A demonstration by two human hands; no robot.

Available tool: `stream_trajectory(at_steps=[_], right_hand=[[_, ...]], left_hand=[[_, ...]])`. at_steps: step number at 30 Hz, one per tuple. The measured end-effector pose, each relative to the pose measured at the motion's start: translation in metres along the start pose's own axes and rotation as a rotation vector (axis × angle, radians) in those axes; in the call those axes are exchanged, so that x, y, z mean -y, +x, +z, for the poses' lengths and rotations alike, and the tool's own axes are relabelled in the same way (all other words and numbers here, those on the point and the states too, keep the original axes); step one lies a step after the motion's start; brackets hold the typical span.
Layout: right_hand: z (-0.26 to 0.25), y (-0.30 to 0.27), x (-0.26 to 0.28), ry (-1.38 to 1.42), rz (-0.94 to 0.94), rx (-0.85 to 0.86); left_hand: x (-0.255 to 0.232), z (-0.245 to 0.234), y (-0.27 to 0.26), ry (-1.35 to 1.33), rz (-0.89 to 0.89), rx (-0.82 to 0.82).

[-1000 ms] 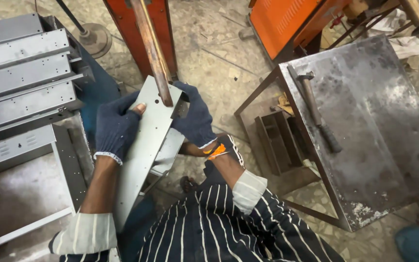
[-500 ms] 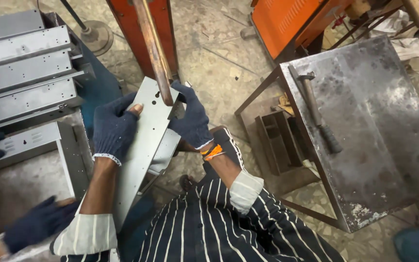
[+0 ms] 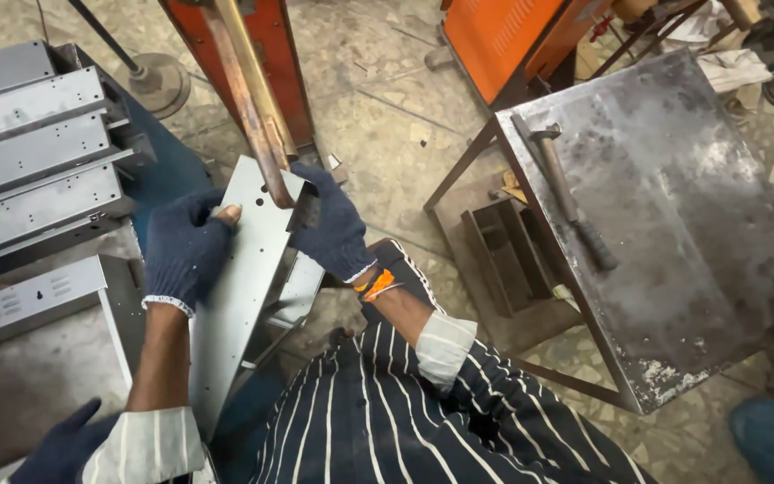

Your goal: Using a spot welding machine to join metal plates and frames together.

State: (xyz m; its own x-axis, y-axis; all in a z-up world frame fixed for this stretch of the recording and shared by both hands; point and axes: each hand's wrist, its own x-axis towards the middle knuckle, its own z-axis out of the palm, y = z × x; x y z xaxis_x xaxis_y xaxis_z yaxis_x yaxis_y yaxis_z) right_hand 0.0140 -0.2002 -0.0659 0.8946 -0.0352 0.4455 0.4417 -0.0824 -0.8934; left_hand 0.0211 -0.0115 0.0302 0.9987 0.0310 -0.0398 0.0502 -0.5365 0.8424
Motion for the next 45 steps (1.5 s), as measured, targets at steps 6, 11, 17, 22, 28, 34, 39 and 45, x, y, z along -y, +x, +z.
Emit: stream_trajectory(at_steps=[6, 11, 17, 22, 28, 34, 39, 45], right_hand=[[-0.002, 0.001, 0.004, -0.225, -0.012, -0.025], [0.001, 0.002, 0.002, -0.056, 0.023, -0.022], [-0.032, 0.015, 0.026, -0.134, 0.08, 0.209], [-0.029, 0.014, -0.019, 0.216, 0.132, 0.197], [-0.017, 0.016, -0.059, 0.424, 0.21, 0.106], [-0.018, 0.018, -0.067, 0.443, 0.208, 0.101], [-0.019, 0.021, -0.059, 0.484, 0.244, 0.094], [-0.015, 0.02, -0.054, 0.411, 0.337, 0.025]], left_hand=[[-0.005, 0.009, 0.009, 0.194, -0.045, -0.025], [0.0, 0.017, 0.008, -0.047, 0.089, -0.014], [-0.006, 0.016, 0.005, -0.058, 0.055, -0.031], [-0.006, 0.014, 0.008, -0.011, 0.033, -0.006], [-0.01, 0.012, 0.008, -0.002, 0.034, -0.009], [-0.015, 0.01, 0.008, 0.014, 0.037, 0.002], [-0.014, 0.009, 0.008, 0.023, 0.027, -0.003], [-0.013, 0.007, 0.009, 0.026, 0.064, 0.003]])
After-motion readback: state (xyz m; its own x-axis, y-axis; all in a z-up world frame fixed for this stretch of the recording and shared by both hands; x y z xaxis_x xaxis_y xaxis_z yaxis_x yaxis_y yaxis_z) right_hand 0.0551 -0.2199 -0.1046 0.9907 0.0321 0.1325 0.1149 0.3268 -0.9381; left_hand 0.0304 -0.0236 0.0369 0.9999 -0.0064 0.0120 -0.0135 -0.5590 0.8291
